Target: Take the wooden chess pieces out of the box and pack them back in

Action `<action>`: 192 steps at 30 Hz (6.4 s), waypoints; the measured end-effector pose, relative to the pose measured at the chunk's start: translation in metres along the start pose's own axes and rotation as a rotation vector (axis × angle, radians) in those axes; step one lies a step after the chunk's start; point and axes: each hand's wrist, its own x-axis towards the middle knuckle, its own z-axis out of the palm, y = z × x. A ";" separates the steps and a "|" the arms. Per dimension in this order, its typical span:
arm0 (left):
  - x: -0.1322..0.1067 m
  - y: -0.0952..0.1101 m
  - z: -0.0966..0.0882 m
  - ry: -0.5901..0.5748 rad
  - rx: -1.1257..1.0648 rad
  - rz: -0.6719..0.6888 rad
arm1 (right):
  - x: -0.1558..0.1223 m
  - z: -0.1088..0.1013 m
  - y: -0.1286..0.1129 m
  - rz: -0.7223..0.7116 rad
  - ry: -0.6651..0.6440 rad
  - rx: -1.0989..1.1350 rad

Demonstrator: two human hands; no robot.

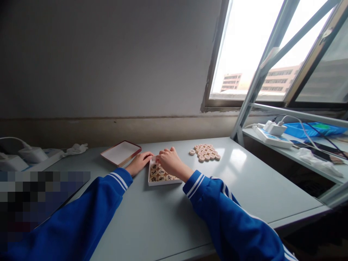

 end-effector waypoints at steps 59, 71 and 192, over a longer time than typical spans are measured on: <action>-0.002 0.003 -0.001 -0.005 0.021 -0.009 | -0.011 -0.012 0.022 -0.089 -0.040 -0.108; -0.002 0.002 -0.001 -0.008 0.009 -0.020 | -0.010 -0.016 0.033 -0.101 0.033 -0.044; -0.001 -0.001 0.000 -0.001 0.010 0.006 | -0.004 -0.016 0.022 -0.013 0.133 0.062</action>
